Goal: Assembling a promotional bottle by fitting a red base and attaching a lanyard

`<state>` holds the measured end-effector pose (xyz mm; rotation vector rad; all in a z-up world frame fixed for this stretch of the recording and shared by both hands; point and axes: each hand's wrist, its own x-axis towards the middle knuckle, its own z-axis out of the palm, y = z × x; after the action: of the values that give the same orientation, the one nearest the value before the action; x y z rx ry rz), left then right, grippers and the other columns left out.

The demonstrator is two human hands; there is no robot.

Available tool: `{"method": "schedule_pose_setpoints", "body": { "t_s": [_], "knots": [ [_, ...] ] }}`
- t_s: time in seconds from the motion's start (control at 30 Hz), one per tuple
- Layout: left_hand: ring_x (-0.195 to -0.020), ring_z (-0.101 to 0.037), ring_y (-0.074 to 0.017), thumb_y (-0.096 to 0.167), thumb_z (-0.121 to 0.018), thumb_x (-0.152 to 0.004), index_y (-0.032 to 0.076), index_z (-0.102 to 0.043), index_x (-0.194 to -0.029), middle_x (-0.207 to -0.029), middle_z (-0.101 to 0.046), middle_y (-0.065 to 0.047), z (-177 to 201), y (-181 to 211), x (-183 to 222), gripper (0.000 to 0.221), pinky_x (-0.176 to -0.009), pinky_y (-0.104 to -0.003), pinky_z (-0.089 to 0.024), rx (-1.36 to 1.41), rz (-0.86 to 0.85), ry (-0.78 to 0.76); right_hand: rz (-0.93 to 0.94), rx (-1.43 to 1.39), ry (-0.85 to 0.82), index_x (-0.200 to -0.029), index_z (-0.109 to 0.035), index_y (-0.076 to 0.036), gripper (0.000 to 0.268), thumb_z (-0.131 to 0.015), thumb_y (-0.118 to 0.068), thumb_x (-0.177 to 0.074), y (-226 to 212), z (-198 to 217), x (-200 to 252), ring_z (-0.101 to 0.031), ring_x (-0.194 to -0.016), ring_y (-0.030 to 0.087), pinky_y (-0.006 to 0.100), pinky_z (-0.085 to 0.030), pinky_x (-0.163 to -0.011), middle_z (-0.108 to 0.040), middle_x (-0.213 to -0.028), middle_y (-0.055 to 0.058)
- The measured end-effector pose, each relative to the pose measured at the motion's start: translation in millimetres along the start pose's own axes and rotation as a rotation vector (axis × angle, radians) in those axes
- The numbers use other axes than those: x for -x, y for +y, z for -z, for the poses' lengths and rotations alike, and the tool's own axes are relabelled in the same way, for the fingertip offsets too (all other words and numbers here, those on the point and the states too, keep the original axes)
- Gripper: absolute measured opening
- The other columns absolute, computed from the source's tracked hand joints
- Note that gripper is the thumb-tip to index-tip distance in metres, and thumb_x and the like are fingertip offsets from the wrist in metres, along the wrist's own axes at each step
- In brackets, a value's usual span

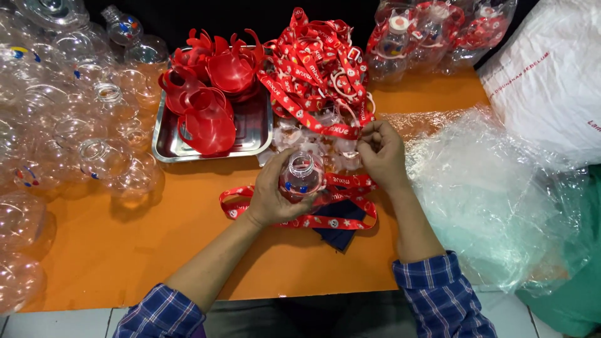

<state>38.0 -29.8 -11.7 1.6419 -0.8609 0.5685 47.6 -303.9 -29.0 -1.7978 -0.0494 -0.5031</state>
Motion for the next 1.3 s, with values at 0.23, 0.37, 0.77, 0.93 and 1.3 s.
{"method": "schedule_pose_setpoints", "body": {
  "t_s": [0.23, 0.37, 0.77, 0.93, 1.3],
  "knots": [
    [-0.099, -0.069, -0.0377, 0.039, -0.093, -0.061, 0.002, -0.061, -0.13, -0.108, -0.068, -0.017, 0, 2, 1, 0.084, -0.092, -0.046, -0.055, -0.01, 0.02, 0.01, -0.27, -0.449, -0.092, -0.107, -0.052, -0.008, 0.026, -0.055, -0.002, -0.082, -18, 1, 6, -0.037, -0.036, 0.005, 0.02, -0.03, -0.032, -0.051, -0.062, 0.001],
    [-0.099, -0.069, -0.0385, 0.037, -0.092, -0.062, 0.002, -0.06, -0.13, -0.108, -0.068, -0.018, 1, 8, -5, 0.083, -0.092, -0.047, -0.055, -0.015, 0.019, 0.006, -0.407, -0.672, -0.187, -0.095, -0.056, -0.009, 0.016, -0.056, -0.01, -0.079, -22, 5, 3, -0.031, -0.037, 0.003, 0.017, -0.025, -0.034, -0.046, -0.056, 0.001],
    [-0.103, -0.069, -0.0379, 0.037, -0.092, -0.064, 0.004, -0.06, -0.132, -0.112, -0.069, -0.018, 0, 15, -6, 0.082, -0.094, -0.047, -0.054, -0.029, 0.009, 0.006, -0.66, -1.184, -0.14, -0.083, -0.054, -0.015, 0.007, -0.06, -0.011, -0.084, -53, 36, 2, -0.032, -0.046, 0.001, 0.016, -0.025, -0.04, -0.037, -0.067, -0.01],
    [-0.103, -0.069, -0.0375, 0.037, -0.093, -0.062, 0.004, -0.06, -0.132, -0.111, -0.07, -0.017, -1, 11, -4, 0.084, -0.095, -0.047, -0.054, -0.038, 0.009, 0.004, -0.471, -0.877, -0.129, -0.1, -0.058, -0.014, 0.01, -0.056, -0.018, -0.091, -89, 39, 9, -0.034, -0.051, 0.002, 0.017, -0.027, -0.045, -0.036, -0.07, -0.007],
    [-0.1, -0.069, -0.0377, 0.046, -0.091, -0.067, 0.003, -0.061, -0.13, -0.106, -0.07, -0.018, 2, 14, -7, 0.082, -0.092, -0.048, -0.055, 0.013, -0.022, 0.002, 0.003, -0.005, -0.434, -0.126, -0.068, 0.004, 0.036, -0.06, -0.001, -0.091, -126, -7, 22, -0.047, -0.054, 0.01, 0.022, -0.038, -0.049, -0.058, -0.063, 0.008]
  ]
}}
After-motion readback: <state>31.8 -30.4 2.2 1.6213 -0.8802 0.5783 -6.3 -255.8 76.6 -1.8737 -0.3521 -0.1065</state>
